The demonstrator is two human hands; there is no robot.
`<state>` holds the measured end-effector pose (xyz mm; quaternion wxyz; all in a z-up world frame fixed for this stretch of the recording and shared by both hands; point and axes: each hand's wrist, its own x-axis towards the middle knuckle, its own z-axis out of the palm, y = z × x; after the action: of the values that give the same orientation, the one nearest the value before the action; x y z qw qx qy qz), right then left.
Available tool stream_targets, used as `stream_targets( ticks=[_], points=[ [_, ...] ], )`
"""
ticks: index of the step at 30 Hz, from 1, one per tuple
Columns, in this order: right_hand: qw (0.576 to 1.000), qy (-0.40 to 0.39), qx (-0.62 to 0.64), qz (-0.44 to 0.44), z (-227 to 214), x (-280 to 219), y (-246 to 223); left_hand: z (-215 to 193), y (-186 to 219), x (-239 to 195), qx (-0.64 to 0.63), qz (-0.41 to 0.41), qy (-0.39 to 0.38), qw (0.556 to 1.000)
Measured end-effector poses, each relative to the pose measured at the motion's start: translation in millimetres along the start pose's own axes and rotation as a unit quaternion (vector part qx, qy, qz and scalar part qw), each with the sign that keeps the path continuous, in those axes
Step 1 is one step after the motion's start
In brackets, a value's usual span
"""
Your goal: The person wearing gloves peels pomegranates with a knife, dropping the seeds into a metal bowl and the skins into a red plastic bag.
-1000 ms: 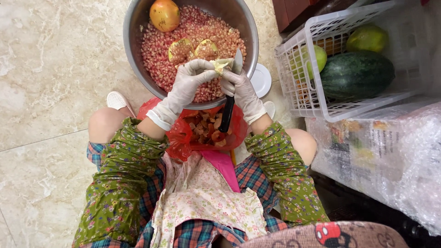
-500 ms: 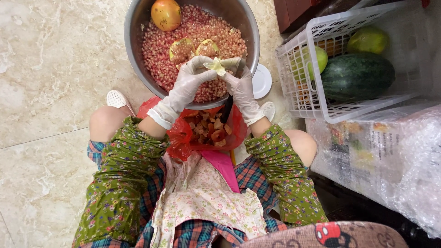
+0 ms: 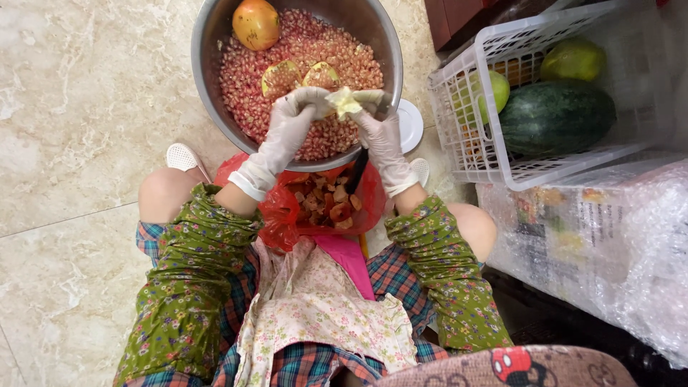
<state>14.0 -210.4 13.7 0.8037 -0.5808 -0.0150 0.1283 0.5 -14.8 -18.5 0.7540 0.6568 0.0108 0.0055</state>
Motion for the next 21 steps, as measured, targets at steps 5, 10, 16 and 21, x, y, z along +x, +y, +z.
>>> stream_targets(
  ticks=[5,10,16,21],
  points=[
    [0.96,-0.258,-0.111,0.001,-16,-27,-47,-17,29,2,0.354,0.259,0.056,0.897],
    [0.91,-0.321,-0.238,0.114,-6,-70,-31,19,48,10,0.501,0.242,0.056,0.829],
    [0.907,-0.174,-0.296,0.243,-26,-64,-35,58,50,91,0.661,-0.16,-0.073,0.729],
    [0.976,-0.052,-0.206,-0.038,-73,-59,-92,33,53,122,0.539,-0.256,-0.054,0.801]
  ],
)
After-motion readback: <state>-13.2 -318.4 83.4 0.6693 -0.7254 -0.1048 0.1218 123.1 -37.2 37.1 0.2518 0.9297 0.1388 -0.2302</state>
